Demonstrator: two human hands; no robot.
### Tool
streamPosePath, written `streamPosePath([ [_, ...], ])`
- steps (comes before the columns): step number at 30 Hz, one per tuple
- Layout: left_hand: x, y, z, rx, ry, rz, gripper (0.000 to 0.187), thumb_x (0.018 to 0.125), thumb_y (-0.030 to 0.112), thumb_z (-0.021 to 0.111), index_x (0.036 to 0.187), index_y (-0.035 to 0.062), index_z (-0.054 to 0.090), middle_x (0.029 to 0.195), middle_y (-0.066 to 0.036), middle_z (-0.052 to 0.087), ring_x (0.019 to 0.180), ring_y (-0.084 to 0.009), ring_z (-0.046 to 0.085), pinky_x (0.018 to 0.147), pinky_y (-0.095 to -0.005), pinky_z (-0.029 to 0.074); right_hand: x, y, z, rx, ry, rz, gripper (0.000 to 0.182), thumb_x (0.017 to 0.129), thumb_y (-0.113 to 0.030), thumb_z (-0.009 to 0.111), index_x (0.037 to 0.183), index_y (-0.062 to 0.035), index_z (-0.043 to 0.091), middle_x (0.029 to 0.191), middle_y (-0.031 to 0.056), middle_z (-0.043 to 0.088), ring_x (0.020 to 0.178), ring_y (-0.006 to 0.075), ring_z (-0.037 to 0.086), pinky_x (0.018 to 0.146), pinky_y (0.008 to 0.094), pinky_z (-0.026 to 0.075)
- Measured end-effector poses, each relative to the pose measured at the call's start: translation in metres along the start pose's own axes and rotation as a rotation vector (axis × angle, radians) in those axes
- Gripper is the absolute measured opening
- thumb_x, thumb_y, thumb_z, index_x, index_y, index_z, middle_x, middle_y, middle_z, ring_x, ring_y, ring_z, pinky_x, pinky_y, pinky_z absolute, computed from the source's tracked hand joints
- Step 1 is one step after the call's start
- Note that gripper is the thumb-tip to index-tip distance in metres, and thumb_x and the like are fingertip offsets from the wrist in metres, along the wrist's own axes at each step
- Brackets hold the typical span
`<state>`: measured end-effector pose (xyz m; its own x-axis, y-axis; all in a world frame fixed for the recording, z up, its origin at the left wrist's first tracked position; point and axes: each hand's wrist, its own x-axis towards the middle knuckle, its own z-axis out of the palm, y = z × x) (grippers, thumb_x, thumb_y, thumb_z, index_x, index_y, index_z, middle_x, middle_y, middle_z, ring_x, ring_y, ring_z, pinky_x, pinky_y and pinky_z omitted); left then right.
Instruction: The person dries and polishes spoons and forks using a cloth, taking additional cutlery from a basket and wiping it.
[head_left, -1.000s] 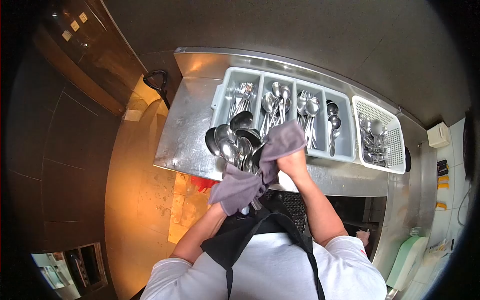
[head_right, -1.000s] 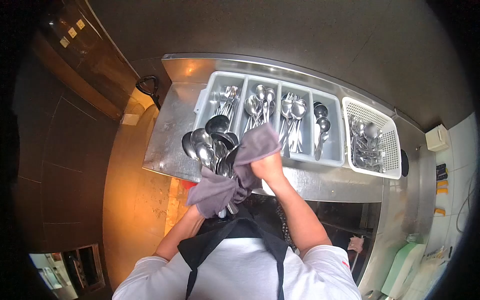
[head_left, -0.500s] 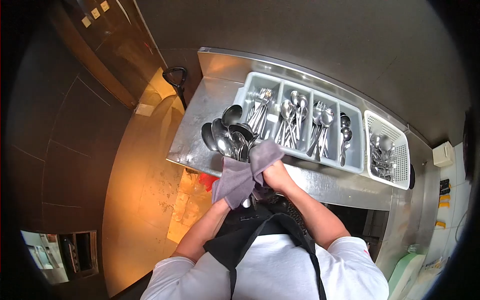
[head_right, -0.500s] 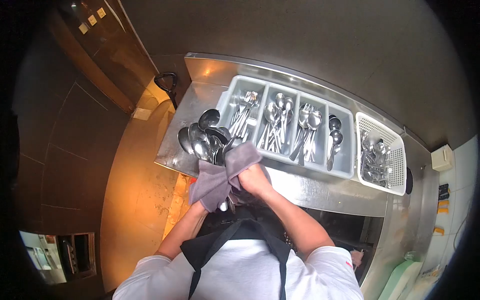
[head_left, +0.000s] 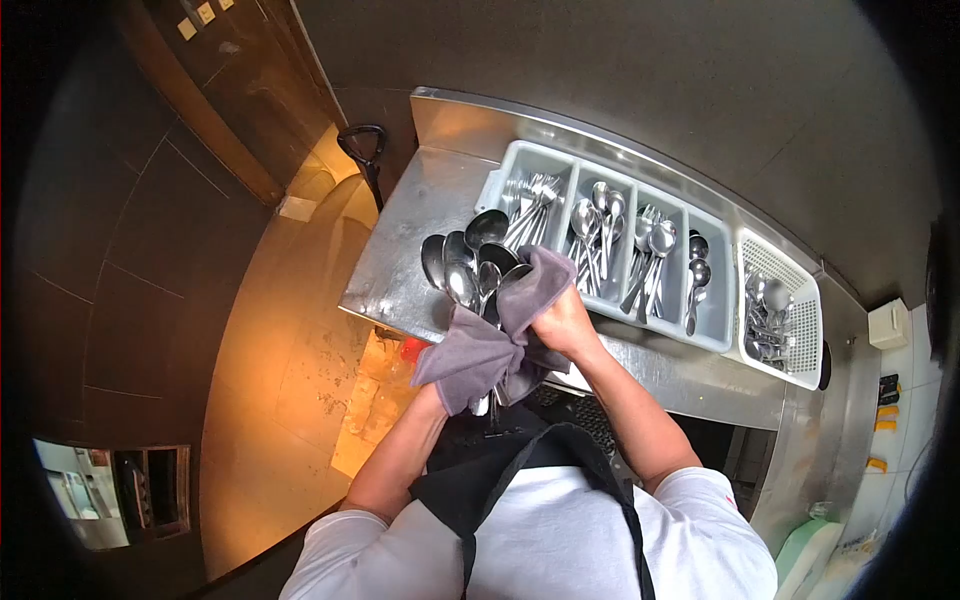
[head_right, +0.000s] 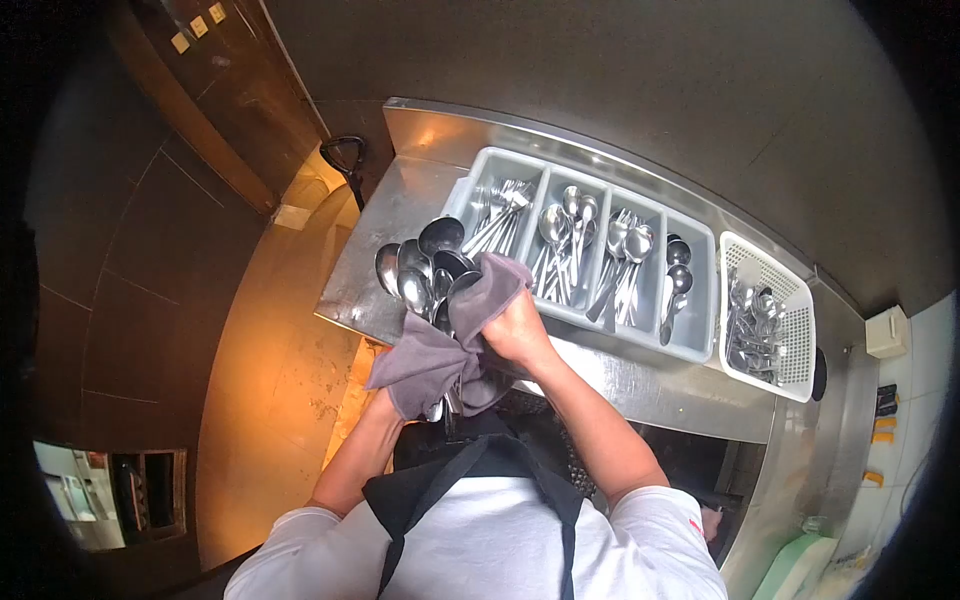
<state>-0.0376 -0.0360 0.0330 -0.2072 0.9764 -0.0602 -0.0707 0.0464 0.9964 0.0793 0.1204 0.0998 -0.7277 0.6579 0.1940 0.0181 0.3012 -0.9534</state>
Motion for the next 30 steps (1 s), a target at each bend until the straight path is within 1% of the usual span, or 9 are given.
streamPosePath([
  [2,-0.002,0.011,0.009,-0.061,0.06,-0.066,0.004,0.086,0.007,0.062,0.09,0.0046,0.062,0.086,-0.005,0.062,0.08,-0.0156,0.06,0.069,-0.0284,0.051,-0.004,0.014,-0.002,-0.219,0.076,-0.065,0.037,0.078,-0.01,0.065,0.111,0.0039,0.056,0.098,0.0103,0.064,0.09,0.0177,0.06,0.081,0.033,0.048],
  [5,0.002,0.039,0.008,0.881,-0.157,0.275,0.007,0.085,0.006,0.062,0.092,0.0043,0.061,0.09,-0.007,0.062,0.082,-0.0172,0.06,0.068,-0.0301,0.051,-0.012,0.015,-0.001,-0.204,0.214,-0.088,0.03,0.077,-0.007,0.062,0.105,0.0039,0.06,0.098,0.0137,0.066,0.089,0.0213,0.062,0.081,0.0341,0.048],
  [9,-0.01,-0.018,0.002,0.326,0.013,0.251,0.018,0.087,0.01,0.06,0.103,0.0014,0.058,0.096,-0.012,0.062,0.088,-0.0209,0.062,0.078,-0.0314,0.053,-0.02,0.016,-0.014,0.011,0.295,-0.036,0.031,0.075,-0.002,0.058,0.105,0.0016,0.056,0.099,0.0116,0.06,0.093,0.0207,0.058,0.083,0.034,0.047],
  [14,-0.019,-0.02,0.014,-0.611,0.111,-0.353,0.018,0.092,0.011,0.055,0.107,0.0011,0.055,0.105,-0.013,0.06,0.093,-0.0237,0.061,0.082,-0.0338,0.054,-0.023,0.02,-0.027,-0.193,0.161,-0.268,0.037,0.07,-0.011,0.071,0.102,-0.0004,0.057,0.093,0.0101,0.06,0.085,0.0205,0.059,0.076,0.0317,0.047],
  [17,-0.024,-0.02,0.02,-0.284,0.064,-0.328,0.019,0.092,0.009,0.055,0.109,0.0009,0.054,0.105,-0.014,0.06,0.094,-0.0239,0.061,0.085,-0.0327,0.053,-0.017,-0.006,-0.049,-0.243,0.484,-0.354,0.022,0.066,-0.015,0.077,0.083,-0.0056,0.066,0.081,0.0094,0.066,0.074,0.0265,0.065,0.068,0.0327,0.051],
  [18,-0.022,-0.014,0.022,-0.025,0.013,-0.374,0.019,0.091,0.011,0.057,0.109,0.0025,0.056,0.103,-0.012,0.061,0.093,-0.0216,0.061,0.082,-0.0316,0.052,-0.017,-0.014,-0.066,-0.531,0.509,-0.358,0.023,0.066,-0.013,0.079,0.083,-0.0049,0.066,0.082,0.0086,0.066,0.072,0.0227,0.066,0.067,0.0307,0.051],
  [21,-0.015,0.003,0.028,0.481,-0.129,-0.34,0.018,0.09,0.012,0.059,0.107,0.0043,0.059,0.101,-0.009,0.062,0.091,-0.0189,0.061,0.078,-0.0302,0.051,-0.02,0.005,-0.099,-0.034,0.797,-0.315,0.034,0.063,-0.01,0.081,0.091,-0.0007,0.064,0.082,0.01,0.067,0.072,0.0194,0.065,0.067,0.0297,0.051],
  [26,-0.001,-0.005,0.041,0.521,-0.298,-0.013,0.016,0.09,0.012,0.06,0.104,0.0049,0.061,0.098,-0.007,0.063,0.089,-0.0178,0.061,0.075,-0.0294,0.051,-0.043,0.031,-0.117,-0.533,0.572,-0.287,0.043,0.064,-0.012,0.08,0.1,0.0029,0.062,0.086,0.0113,0.066,0.079,0.0224,0.064,0.076,0.0324,0.05],
  [30,0.008,-0.019,0.061,0.555,-0.365,0.071,0.015,0.089,0.013,0.061,0.102,0.0054,0.063,0.096,-0.006,0.064,0.088,-0.0169,0.061,0.073,-0.0288,0.05,-0.054,0.016,-0.094,-0.141,0.705,-0.115,0.035,0.068,-0.01,0.076,0.098,0.0009,0.063,0.085,0.009,0.068,0.079,0.0209,0.065,0.073,0.0322,0.051],
])
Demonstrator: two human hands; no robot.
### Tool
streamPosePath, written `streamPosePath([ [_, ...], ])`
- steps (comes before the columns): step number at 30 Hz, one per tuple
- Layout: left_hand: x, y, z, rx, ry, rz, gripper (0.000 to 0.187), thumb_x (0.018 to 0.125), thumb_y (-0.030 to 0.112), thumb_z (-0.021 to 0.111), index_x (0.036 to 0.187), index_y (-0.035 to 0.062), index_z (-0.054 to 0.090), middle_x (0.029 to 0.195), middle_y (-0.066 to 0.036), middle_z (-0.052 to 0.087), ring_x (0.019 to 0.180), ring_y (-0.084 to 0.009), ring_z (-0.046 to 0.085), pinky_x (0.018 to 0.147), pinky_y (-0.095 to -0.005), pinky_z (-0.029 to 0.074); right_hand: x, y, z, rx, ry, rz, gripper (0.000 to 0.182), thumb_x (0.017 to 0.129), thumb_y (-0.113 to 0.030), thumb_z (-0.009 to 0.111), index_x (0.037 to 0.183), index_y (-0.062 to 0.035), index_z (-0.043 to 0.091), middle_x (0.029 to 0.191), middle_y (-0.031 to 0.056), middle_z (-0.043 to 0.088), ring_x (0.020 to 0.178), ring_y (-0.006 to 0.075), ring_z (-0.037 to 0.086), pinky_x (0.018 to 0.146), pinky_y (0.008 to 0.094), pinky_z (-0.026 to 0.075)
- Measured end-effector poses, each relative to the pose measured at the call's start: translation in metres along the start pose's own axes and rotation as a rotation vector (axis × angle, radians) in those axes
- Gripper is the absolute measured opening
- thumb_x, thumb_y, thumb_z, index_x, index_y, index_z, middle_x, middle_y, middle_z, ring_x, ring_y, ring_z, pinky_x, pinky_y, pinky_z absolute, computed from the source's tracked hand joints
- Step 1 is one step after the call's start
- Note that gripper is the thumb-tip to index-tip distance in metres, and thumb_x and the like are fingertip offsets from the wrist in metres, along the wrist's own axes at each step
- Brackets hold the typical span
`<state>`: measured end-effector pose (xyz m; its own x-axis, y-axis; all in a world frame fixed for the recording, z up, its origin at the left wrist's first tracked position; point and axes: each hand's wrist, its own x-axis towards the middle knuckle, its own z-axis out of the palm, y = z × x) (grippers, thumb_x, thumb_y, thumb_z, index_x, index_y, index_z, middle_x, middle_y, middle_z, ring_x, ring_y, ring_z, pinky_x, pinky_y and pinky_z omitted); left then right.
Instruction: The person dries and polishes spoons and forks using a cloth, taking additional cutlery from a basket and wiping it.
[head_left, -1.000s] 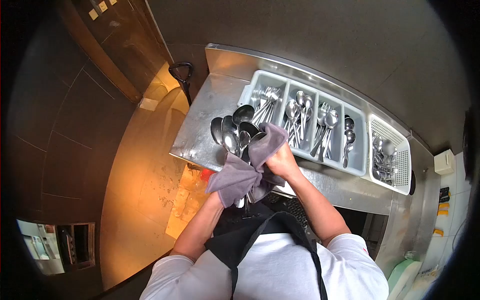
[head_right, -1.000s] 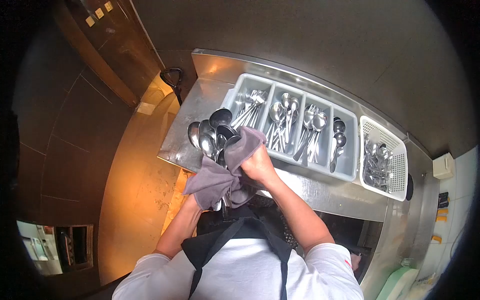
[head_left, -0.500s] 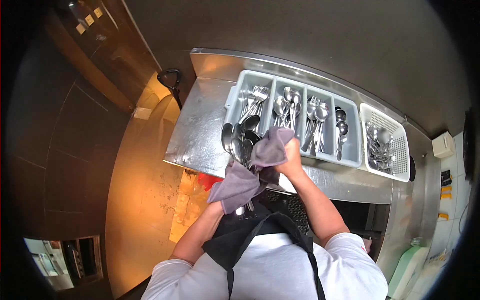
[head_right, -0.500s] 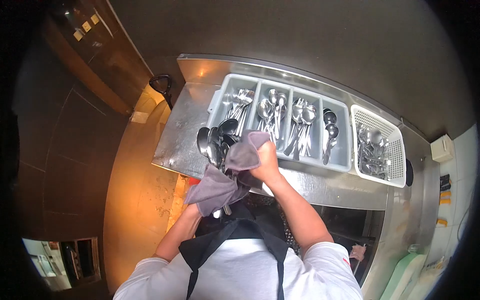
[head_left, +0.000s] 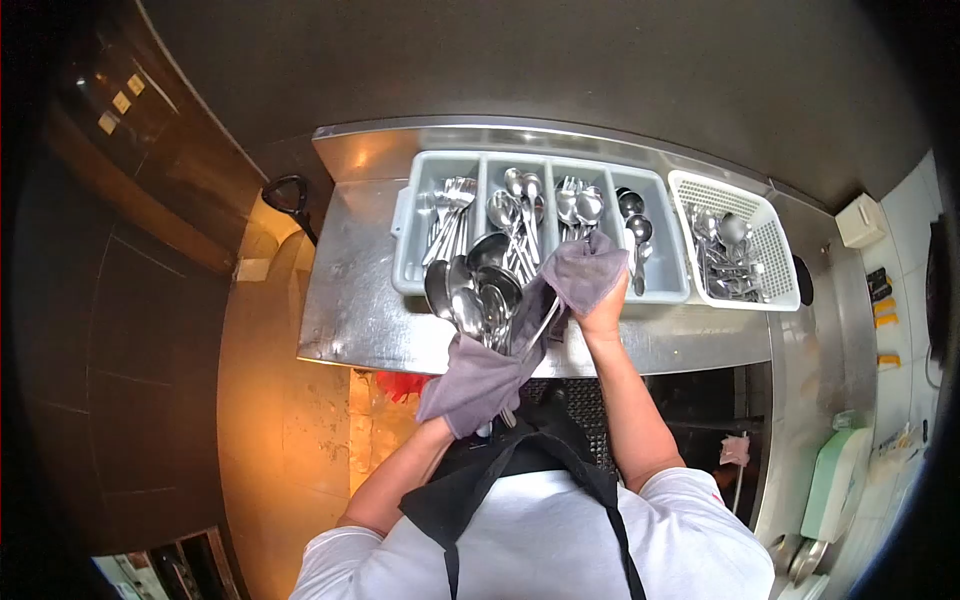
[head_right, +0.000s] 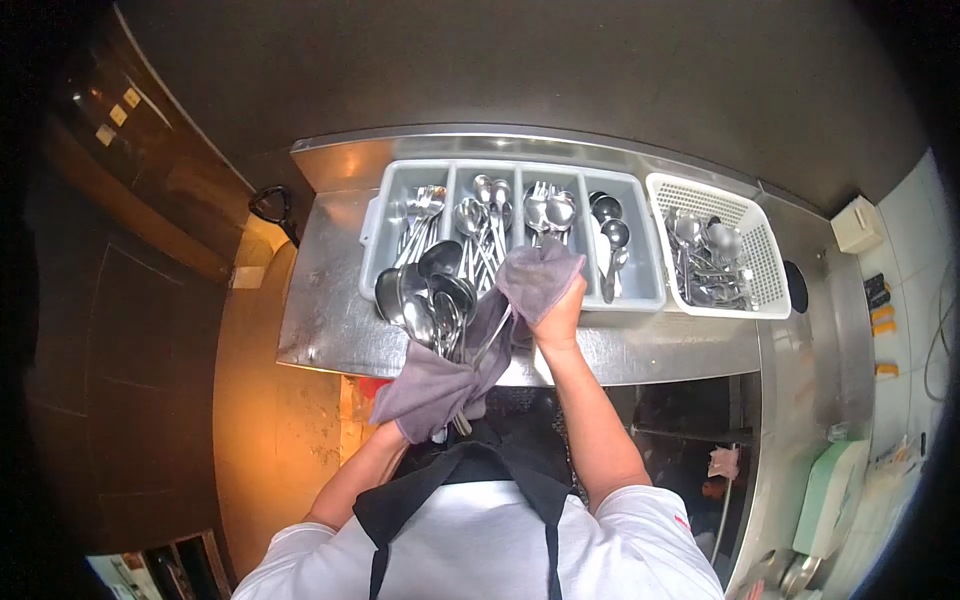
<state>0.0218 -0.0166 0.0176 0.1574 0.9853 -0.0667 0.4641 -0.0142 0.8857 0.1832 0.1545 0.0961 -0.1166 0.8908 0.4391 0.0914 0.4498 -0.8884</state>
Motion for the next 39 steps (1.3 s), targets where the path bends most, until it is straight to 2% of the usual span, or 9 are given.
streamPosePath([
  [10,0.05,0.025,0.018,-0.488,0.094,-0.174,0.016,0.086,0.017,0.057,0.096,0.0062,0.065,0.086,-0.012,0.062,0.08,-0.0247,0.063,0.07,-0.0346,0.05,-0.064,0.024,-0.004,0.138,-0.131,0.379,0.028,0.084,-0.008,0.063,0.11,-0.0007,0.057,0.106,0.0093,0.061,0.099,0.0192,0.057,0.084,0.0317,0.046],
  [14,0.078,0.006,0.025,0.284,0.139,0.337,0.013,0.084,0.018,0.058,0.088,0.0075,0.064,0.089,-0.012,0.062,0.084,-0.0254,0.061,0.073,-0.0363,0.05,-0.055,0.008,0.0,0.14,-0.113,0.346,0.019,0.087,-0.012,0.061,0.104,-0.003,0.059,0.098,0.0069,0.062,0.089,0.0161,0.058,0.079,0.0322,0.047],
  [18,0.083,0.035,0.006,-0.321,0.072,0.091,0.008,0.081,0.008,0.06,0.086,0.0045,0.064,0.087,-0.011,0.062,0.077,-0.0214,0.059,0.065,-0.0317,0.049,-0.024,0.04,-0.011,0.563,-0.118,0.558,0.018,0.09,-0.02,0.06,0.101,-0.006,0.06,0.097,0.0047,0.062,0.087,0.0144,0.057,0.076,0.0317,0.048],
  [21,0.083,-0.003,0.019,-0.396,0.2,0.233,0.007,0.082,0.005,0.061,0.087,0.0036,0.065,0.086,-0.009,0.062,0.076,-0.0187,0.059,0.066,-0.0296,0.05,-0.012,0.034,-0.018,0.711,-0.122,0.81,0.025,0.094,-0.027,0.054,0.108,-0.007,0.058,0.099,0.0042,0.061,0.089,0.0131,0.058,0.08,0.0328,0.049],
  [23,0.081,-0.002,0.008,-0.6,0.03,-0.063,0.01,0.085,0.005,0.061,0.094,0.0035,0.065,0.093,-0.008,0.063,0.083,-0.0165,0.059,0.071,-0.0284,0.051,-0.029,0.036,-0.015,0.65,-0.087,0.716,0.027,0.096,-0.026,0.052,0.114,-0.0056,0.057,0.102,0.0047,0.06,0.093,0.0147,0.058,0.083,0.034,0.048],
  [27,0.069,-0.027,0.022,-0.458,0.044,-0.008,0.016,0.085,0.005,0.063,0.101,0.0048,0.064,0.101,-0.007,0.063,0.088,-0.0159,0.06,0.076,-0.029,0.052,-0.027,0.025,-0.032,0.073,-0.311,0.026,0.04,0.086,-0.018,0.066,0.119,0.0002,0.052,0.106,0.009,0.059,0.099,0.0159,0.056,0.087,0.0344,0.047],
  [30,0.058,0.006,-0.002,0.022,-0.066,0.065,0.018,0.085,0.007,0.064,0.103,0.0052,0.064,0.102,-0.007,0.063,0.089,-0.0159,0.06,0.076,-0.0278,0.052,0.003,0.006,-0.032,-0.334,-0.2,-0.102,0.033,0.077,-0.015,0.07,0.104,0.0017,0.06,0.095,0.0133,0.064,0.087,0.0271,0.064,0.076,0.0347,0.051],
  [32,0.044,-0.002,0.011,-0.426,0.004,-0.068,0.019,0.084,0.008,0.065,0.103,0.0051,0.064,0.101,-0.008,0.063,0.089,-0.0165,0.06,0.076,-0.0281,0.052,0.009,-0.011,-0.034,-0.376,-0.071,-0.159,0.017,0.074,-0.011,0.068,0.086,0.0011,0.066,0.082,0.0179,0.064,0.079,0.0355,0.063,0.069,0.0369,0.05],
  [39,0.033,0.033,-0.017,-0.027,-0.026,-0.104,0.016,0.084,0.013,0.067,0.095,0.0041,0.059,0.095,-0.005,0.061,0.083,-0.0141,0.059,0.069,-0.0277,0.05,0.0,0.0,-0.035,-0.203,-0.024,0.02,0.032,0.075,-0.015,0.068,0.102,0.002,0.061,0.094,0.0199,0.064,0.089,0.0322,0.064,0.075,0.037,0.049],
])
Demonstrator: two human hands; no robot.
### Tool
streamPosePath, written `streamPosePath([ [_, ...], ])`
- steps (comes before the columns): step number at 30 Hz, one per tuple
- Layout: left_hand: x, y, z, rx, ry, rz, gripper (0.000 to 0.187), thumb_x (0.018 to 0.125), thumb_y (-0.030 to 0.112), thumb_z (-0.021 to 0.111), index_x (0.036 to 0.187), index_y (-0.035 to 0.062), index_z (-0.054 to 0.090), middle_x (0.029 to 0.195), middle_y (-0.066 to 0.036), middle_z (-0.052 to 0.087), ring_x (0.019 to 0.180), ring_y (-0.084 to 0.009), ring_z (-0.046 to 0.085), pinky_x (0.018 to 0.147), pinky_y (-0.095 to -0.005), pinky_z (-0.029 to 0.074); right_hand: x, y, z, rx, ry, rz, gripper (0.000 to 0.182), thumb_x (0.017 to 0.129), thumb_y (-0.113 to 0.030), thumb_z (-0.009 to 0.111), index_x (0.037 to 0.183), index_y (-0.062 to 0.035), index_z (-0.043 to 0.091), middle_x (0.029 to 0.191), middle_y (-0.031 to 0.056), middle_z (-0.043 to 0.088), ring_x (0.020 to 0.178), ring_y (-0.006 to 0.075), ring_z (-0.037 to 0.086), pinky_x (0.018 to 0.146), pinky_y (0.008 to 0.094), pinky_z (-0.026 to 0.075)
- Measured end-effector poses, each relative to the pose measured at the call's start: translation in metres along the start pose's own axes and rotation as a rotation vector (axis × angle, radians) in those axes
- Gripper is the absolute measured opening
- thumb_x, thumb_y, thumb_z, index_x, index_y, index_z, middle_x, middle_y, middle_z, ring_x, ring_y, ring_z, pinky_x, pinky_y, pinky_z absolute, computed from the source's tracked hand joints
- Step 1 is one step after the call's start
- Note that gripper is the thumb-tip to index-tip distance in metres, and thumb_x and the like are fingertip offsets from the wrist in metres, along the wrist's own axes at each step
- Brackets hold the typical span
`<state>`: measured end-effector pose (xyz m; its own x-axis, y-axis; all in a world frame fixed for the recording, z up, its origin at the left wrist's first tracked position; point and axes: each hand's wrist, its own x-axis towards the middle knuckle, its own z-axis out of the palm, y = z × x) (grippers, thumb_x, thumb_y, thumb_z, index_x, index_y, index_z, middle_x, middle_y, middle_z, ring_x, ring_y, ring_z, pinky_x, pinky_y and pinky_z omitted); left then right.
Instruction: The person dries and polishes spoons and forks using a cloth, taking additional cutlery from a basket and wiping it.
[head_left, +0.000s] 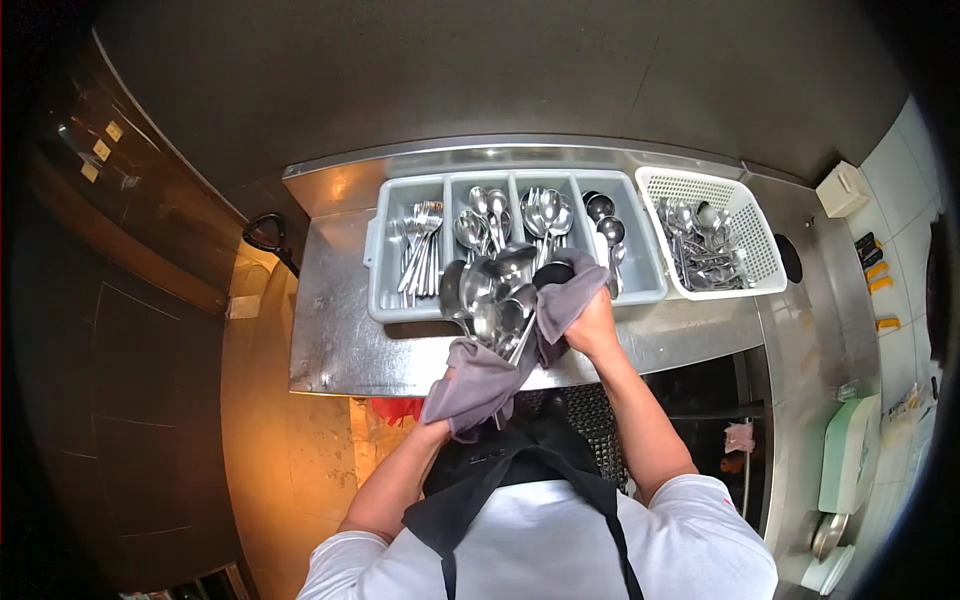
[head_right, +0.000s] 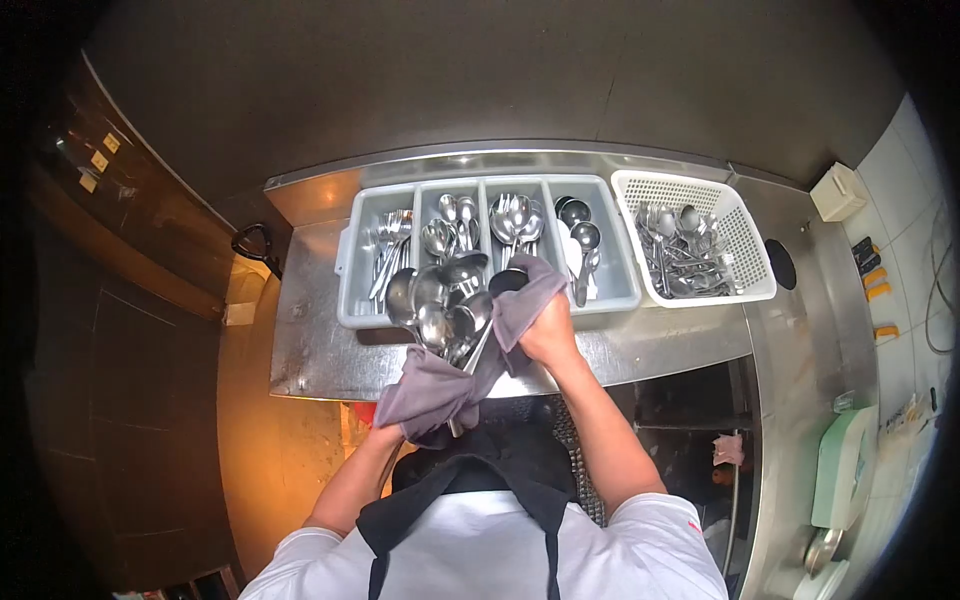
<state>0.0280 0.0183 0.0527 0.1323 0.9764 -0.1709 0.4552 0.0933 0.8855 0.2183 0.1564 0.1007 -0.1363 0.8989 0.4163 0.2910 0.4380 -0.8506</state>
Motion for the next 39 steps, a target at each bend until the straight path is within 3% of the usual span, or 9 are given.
streamPosePath([
  [4,0.003,-0.01,0.013,-0.642,-0.054,-0.129,0.036,0.086,0.011,0.065,0.118,0.0051,0.051,0.108,-0.008,0.06,0.095,-0.0182,0.06,0.083,-0.0287,0.051,0.024,-0.005,-0.014,-0.321,-0.068,0.221,0.034,0.071,-0.018,0.071,0.096,0.0031,0.061,0.089,0.022,0.064,0.075,0.0336,0.066,0.065,0.0378,0.051],
  [8,0.026,-0.015,0.029,-0.611,-0.097,-0.086,0.039,0.087,0.016,0.065,0.121,0.0035,0.05,0.108,-0.009,0.06,0.095,-0.0183,0.061,0.083,-0.0289,0.052,-0.013,0.038,0.01,0.872,0.298,0.623,0.026,0.086,-0.02,0.064,0.107,-0.0043,0.06,0.096,0.0101,0.066,0.078,0.025,0.066,0.067,0.0337,0.052],
  [14,0.07,0.01,0.053,-0.88,-0.073,-0.193,0.033,0.088,0.021,0.064,0.116,0.0027,0.058,0.107,-0.011,0.062,0.096,-0.0211,0.061,0.082,-0.0323,0.052,-0.021,0.026,-0.016,0.756,0.147,0.943,0.027,0.093,-0.026,0.053,0.101,-0.0022,0.063,0.098,0.0071,0.063,0.09,0.0141,0.057,0.077,0.0316,0.046],
  [18,0.11,-0.023,0.088,-0.001,-0.002,0.234,0.024,0.091,0.017,0.06,0.111,0.0024,0.061,0.106,-0.011,0.062,0.095,-0.0227,0.061,0.079,-0.0338,0.052,-0.028,0.019,-0.025,0.823,0.096,0.783,0.032,0.095,-0.029,0.05,0.098,-0.0006,0.064,0.093,0.0054,0.064,0.079,0.0139,0.059,0.072,0.0309,0.047],
  [23,0.111,0.023,0.081,-1.035,-0.082,-0.074,0.011,0.088,0.012,0.059,0.091,0.0016,0.061,0.082,-0.008,0.06,0.072,-0.0171,0.061,0.062,-0.0313,0.051,-0.003,0.05,-0.056,0.932,0.082,0.933,0.031,0.096,-0.03,0.049,0.099,-0.002,0.062,0.082,0.0054,0.063,0.075,0.0151,0.063,0.068,0.03,0.051],
  [26,0.092,0.119,0.03,0.483,-0.059,0.588,0.01,0.079,0.012,0.06,0.082,0.0029,0.062,0.074,-0.011,0.06,0.068,-0.0234,0.061,0.058,-0.0323,0.049,-0.009,0.055,-0.069,0.941,-0.084,0.873,0.034,0.097,-0.032,0.05,0.108,-0.001,0.057,0.086,0.0054,0.065,0.078,0.0142,0.063,0.075,0.0326,0.052],
  [29,0.088,0.098,0.031,0.845,-0.109,0.531,0.013,0.074,0.017,0.058,0.079,0.0053,0.062,0.075,-0.012,0.059,0.068,-0.0263,0.059,0.059,-0.0348,0.046,-0.018,0.025,-0.06,0.941,0.041,0.672,0.028,0.093,-0.023,0.056,0.11,-0.0011,0.056,0.098,0.0031,0.063,0.087,0.0141,0.061,0.081,0.0302,0.049],
  [33,0.082,0.055,0.026,0.491,-0.25,0.424,0.019,0.08,0.02,0.059,0.093,0.0065,0.061,0.088,-0.011,0.06,0.081,-0.0234,0.059,0.069,-0.0326,0.047,-0.015,0.035,-0.058,0.652,-0.273,0.424,0.023,0.081,-0.007,0.07,0.102,-0.0016,0.062,0.095,0.0035,0.065,0.091,0.0148,0.06,0.082,0.0305,0.047],
  [39,0.053,-0.018,0.036,0.131,-0.233,0.115,0.03,0.088,0.025,0.061,0.113,0.0082,0.06,0.108,-0.008,0.062,0.1,-0.0189,0.058,0.084,-0.0294,0.048,-0.004,0.058,-0.053,0.089,0.165,0.251,0.019,0.085,-0.015,0.066,0.097,-0.0006,0.063,0.093,0.0112,0.066,0.085,0.0201,0.062,0.076,0.033,0.048],
])
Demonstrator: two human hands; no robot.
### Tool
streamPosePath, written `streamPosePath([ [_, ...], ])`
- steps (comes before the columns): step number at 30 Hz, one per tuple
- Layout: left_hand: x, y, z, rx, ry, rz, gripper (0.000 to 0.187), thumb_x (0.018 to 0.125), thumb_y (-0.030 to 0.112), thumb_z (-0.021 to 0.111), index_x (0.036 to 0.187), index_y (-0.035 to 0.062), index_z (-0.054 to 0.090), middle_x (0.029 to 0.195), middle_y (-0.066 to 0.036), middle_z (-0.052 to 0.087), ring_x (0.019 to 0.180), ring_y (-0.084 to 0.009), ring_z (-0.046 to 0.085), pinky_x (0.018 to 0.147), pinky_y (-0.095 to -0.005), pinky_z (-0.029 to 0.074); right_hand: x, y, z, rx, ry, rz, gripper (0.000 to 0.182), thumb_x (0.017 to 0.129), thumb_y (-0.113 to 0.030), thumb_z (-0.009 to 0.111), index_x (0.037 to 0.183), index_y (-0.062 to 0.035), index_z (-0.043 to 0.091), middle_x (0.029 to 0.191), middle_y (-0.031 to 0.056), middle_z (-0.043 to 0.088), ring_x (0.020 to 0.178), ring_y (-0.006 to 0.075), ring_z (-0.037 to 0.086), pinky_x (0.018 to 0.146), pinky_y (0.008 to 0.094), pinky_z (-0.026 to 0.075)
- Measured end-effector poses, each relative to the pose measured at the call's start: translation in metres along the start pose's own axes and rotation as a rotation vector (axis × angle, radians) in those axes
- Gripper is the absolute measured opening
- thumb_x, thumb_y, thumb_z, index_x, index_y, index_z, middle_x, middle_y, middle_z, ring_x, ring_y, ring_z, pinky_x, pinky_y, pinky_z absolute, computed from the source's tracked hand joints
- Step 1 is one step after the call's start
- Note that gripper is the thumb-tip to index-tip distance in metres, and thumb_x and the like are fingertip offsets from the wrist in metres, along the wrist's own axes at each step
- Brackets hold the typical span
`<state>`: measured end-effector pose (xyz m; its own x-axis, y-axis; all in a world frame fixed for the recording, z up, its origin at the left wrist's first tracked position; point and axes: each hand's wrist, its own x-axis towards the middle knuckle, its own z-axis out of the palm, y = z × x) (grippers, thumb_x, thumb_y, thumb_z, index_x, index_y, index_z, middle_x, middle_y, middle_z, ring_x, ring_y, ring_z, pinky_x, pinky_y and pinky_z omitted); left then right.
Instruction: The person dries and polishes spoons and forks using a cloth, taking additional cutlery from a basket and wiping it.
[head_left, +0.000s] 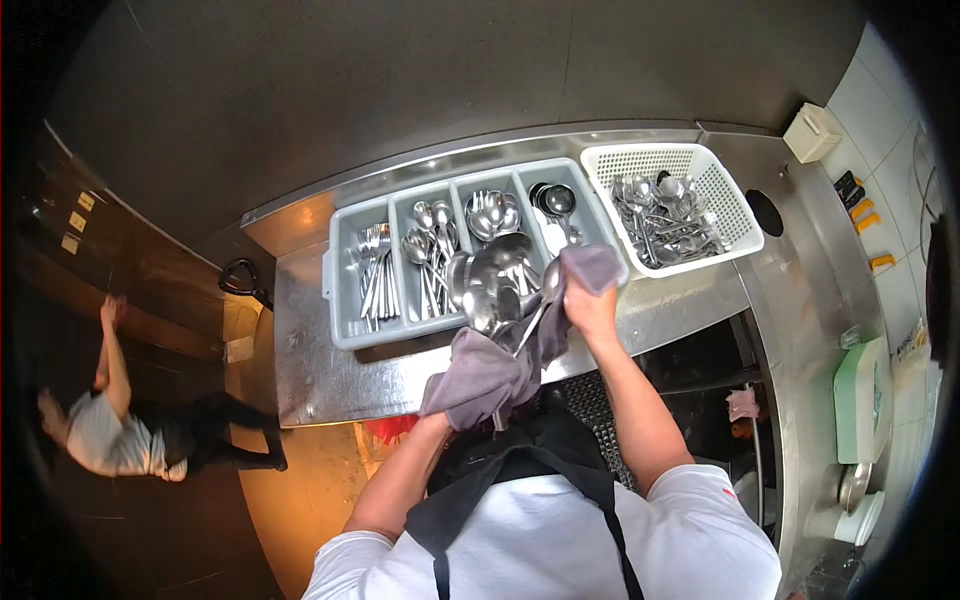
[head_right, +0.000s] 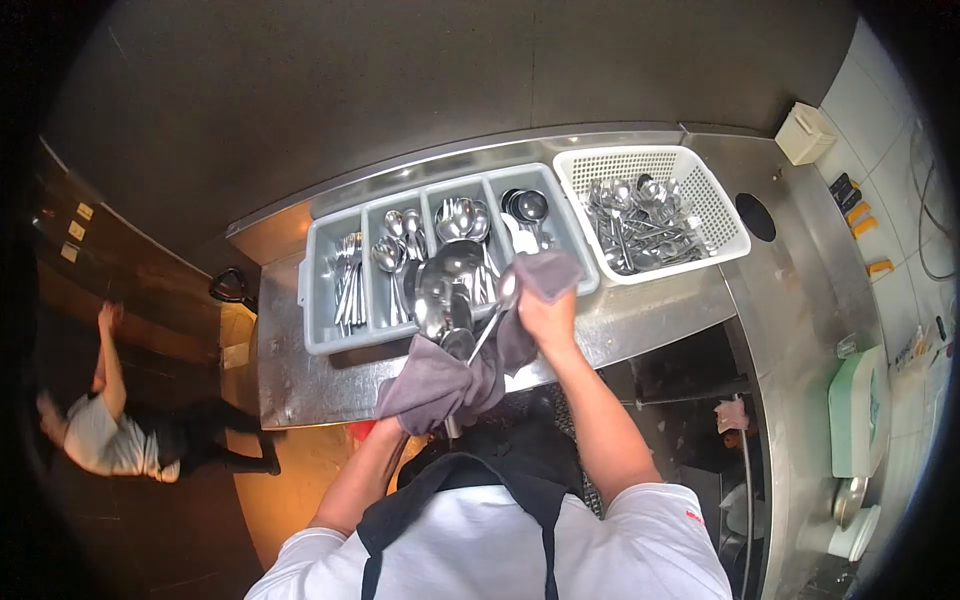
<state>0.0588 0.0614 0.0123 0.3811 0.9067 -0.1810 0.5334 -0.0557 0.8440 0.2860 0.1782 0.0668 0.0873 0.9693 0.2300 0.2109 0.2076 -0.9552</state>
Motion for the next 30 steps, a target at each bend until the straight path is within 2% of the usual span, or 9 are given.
streamPosePath([
  [3,-0.015,-0.033,0.039,-0.99,0.329,-0.149,0.037,0.089,0.026,0.063,0.12,0.0081,0.058,0.116,-0.008,0.06,0.107,-0.0175,0.057,0.091,-0.0286,0.047,-0.006,0.009,0.008,0.107,0.046,0.07,0.019,0.084,-0.017,0.068,0.093,-0.0003,0.064,0.086,0.0108,0.065,0.083,0.0201,0.062,0.073,0.0342,0.049],
  [6,-0.022,-0.045,0.025,-0.552,0.206,-0.084,0.039,0.087,0.028,0.066,0.12,0.0084,0.059,0.121,-0.01,0.057,0.112,-0.0202,0.054,0.097,-0.0312,0.044,-0.018,0.0,0.028,0.371,-0.02,0.115,0.014,0.083,-0.013,0.069,0.086,0.0005,0.065,0.076,0.0089,0.065,0.075,0.0196,0.063,0.072,0.0337,0.049],
  [10,-0.03,-0.014,0.016,-0.702,0.244,-0.081,0.038,0.088,0.026,0.065,0.12,0.0079,0.058,0.12,-0.011,0.057,0.112,-0.021,0.054,0.097,-0.0321,0.044,-0.001,-0.017,0.019,0.13,0.138,-0.038,0.02,0.084,-0.016,0.069,0.091,0.0029,0.065,0.08,0.0092,0.065,0.075,0.0174,0.062,0.076,0.0322,0.048],
  [13,-0.031,0.005,0.014,-0.854,0.287,-0.089,0.037,0.088,0.024,0.065,0.12,0.0074,0.058,0.119,-0.011,0.057,0.112,-0.0215,0.053,0.098,-0.0327,0.044,-0.026,-0.039,0.028,0.173,0.12,0.564,0.02,0.087,-0.015,0.064,0.095,0.0026,0.066,0.087,0.0098,0.067,0.079,0.0185,0.062,0.076,0.0322,0.048],
  [17,-0.026,0.019,0.012,-0.922,0.32,-0.097,0.036,0.089,0.023,0.064,0.12,0.007,0.057,0.118,-0.011,0.057,0.111,-0.0221,0.053,0.098,-0.0333,0.043,-0.086,-0.019,0.065,0.17,-0.126,0.013,0.022,0.093,-0.02,0.056,0.095,0.0005,0.064,0.089,0.0065,0.064,0.085,0.0156,0.058,0.074,0.0306,0.047],
  [21,-0.024,0.01,0.018,-0.846,0.35,-0.081,0.035,0.089,0.022,0.064,0.12,0.0069,0.057,0.117,-0.011,0.057,0.111,-0.0219,0.053,0.097,-0.0332,0.044,-0.08,-0.037,0.054,0.197,-0.245,0.398,0.023,0.093,-0.021,0.056,0.096,0.001,0.061,0.085,0.0069,0.062,0.081,0.0179,0.057,0.075,0.0324,0.046],
  [24,-0.026,0.005,0.019,-0.815,0.363,-0.075,0.035,0.089,0.022,0.064,0.119,0.0068,0.058,0.117,-0.011,0.057,0.11,-0.0218,0.053,0.097,-0.0332,0.044,-0.079,-0.028,0.06,0.059,-0.423,0.102,0.031,0.093,-0.027,0.054,0.105,0.0,0.062,0.097,0.0141,0.064,0.092,0.021,0.059,0.085,0.0342,0.045],
  [27,-0.032,0.0,0.016,-0.788,0.373,-0.074,0.034,0.089,0.022,0.063,0.119,0.0067,0.058,0.116,-0.011,0.057,0.11,-0.0217,0.053,0.096,-0.0331,0.044,-0.031,-0.026,0.067,-0.008,-0.518,0.44,0.036,0.095,-0.033,0.052,0.102,-0.0001,0.063,0.095,0.0075,0.064,0.087,0.0172,0.06,0.08,0.0306,0.047],
  [30,-0.038,-0.004,0.012,-0.776,0.394,-0.073,0.034,0.089,0.021,0.063,0.119,0.0066,0.058,0.116,-0.011,0.057,0.109,-0.0215,0.054,0.096,-0.033,0.044,-0.008,-0.034,0.058,0.463,-0.51,0.676,0.037,0.097,-0.038,0.05,0.089,-0.0029,0.059,0.082,0.0039,0.06,0.071,0.0112,0.058,0.065,0.0265,0.048],
])
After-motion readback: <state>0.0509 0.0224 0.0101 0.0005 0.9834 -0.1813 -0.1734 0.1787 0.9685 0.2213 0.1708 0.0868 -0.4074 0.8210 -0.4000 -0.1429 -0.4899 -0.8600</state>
